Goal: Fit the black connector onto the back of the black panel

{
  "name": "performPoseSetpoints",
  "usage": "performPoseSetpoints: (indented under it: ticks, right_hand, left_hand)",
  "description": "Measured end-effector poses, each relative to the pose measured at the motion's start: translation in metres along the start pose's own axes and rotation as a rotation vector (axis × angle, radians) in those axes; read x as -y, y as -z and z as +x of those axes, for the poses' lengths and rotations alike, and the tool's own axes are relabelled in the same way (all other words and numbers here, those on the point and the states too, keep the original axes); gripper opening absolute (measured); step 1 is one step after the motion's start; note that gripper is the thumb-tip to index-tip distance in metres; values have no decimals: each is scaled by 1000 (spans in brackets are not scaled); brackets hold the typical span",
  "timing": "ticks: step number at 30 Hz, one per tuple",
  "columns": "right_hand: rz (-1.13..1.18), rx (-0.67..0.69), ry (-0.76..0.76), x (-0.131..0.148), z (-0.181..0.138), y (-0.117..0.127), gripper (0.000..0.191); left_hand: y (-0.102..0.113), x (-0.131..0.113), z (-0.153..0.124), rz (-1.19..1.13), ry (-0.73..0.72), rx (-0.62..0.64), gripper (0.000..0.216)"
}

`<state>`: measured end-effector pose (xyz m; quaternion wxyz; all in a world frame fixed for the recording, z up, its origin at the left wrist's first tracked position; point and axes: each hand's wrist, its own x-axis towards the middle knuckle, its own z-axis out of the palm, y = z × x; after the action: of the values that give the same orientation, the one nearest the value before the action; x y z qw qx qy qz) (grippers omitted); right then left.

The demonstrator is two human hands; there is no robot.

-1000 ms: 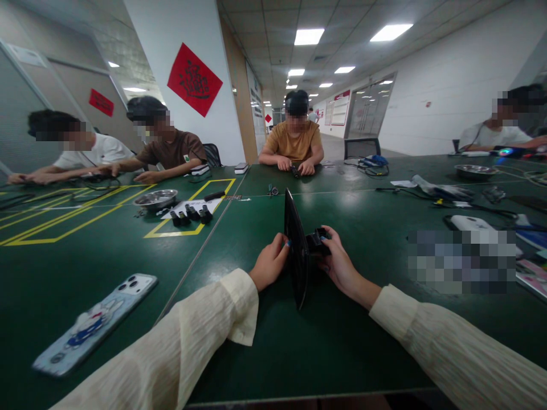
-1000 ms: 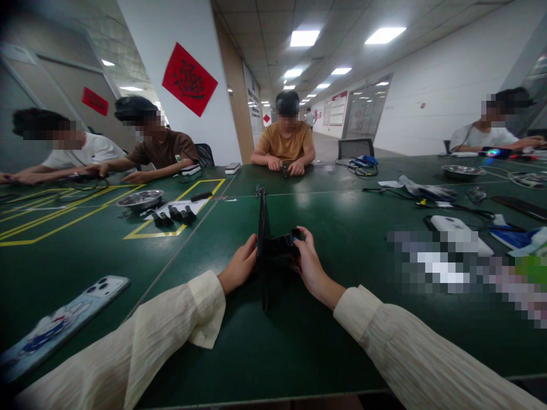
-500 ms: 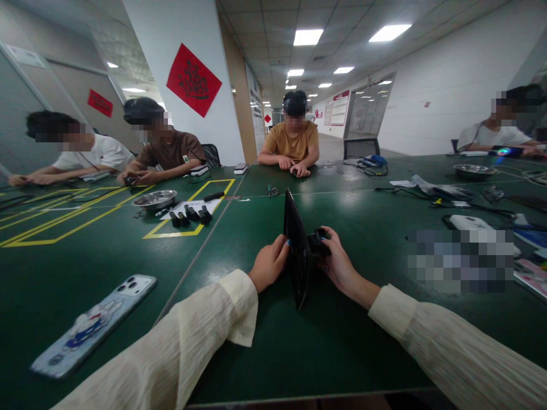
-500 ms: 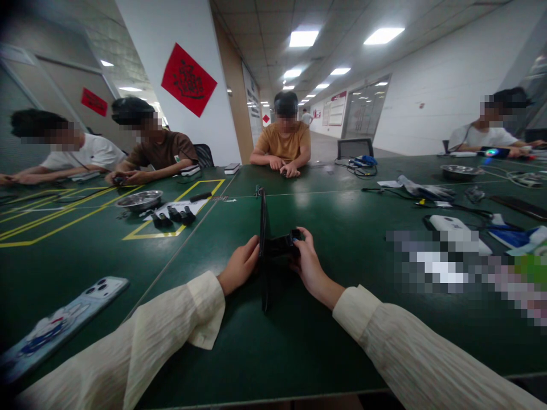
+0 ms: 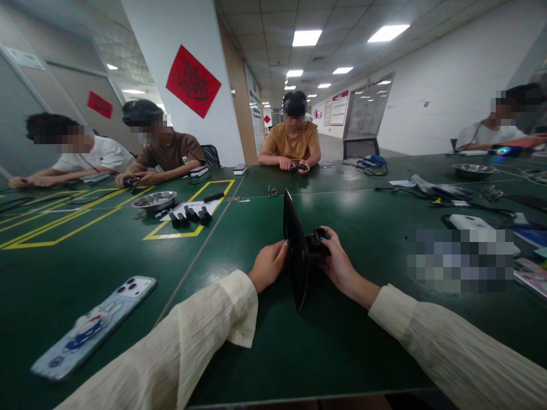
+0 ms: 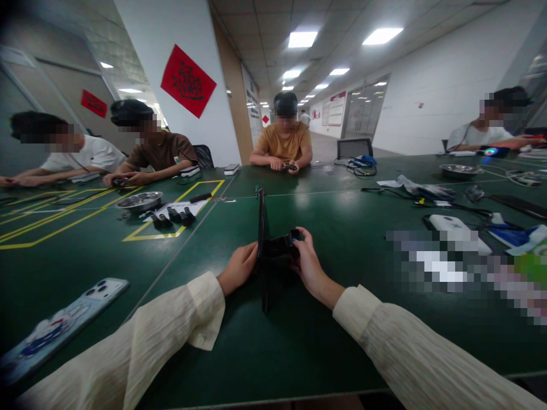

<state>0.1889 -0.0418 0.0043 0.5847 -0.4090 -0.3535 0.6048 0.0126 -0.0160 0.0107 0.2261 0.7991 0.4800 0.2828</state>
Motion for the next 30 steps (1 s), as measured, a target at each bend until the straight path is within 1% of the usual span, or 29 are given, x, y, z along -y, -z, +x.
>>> performPoseSetpoints:
  ticks: [6, 10, 13, 16, 20, 30]
  right_hand:
    - [-2, -4, -4, 0, 1, 1, 43]
    - [6, -3, -3, -1, 2, 1, 44]
    - [12, 1, -1, -1, 2, 1, 45]
    - [8, 2, 3, -1, 2, 2, 46]
    - [-5, 6, 5, -3, 3, 3, 45]
    - [0, 3, 3, 1, 1, 0, 45]
  left_hand:
    - [1, -1, -1, 8, -10, -5, 47]
    - [-1, 0, 0, 27, 52, 2, 48]
    - [-2, 1, 1, 50, 74, -27, 41]
    - [-3, 2, 1, 57, 51, -51, 32]
    - [-2, 2, 1, 49, 7, -44, 31]
    - [1, -4, -3, 16, 33, -21, 21]
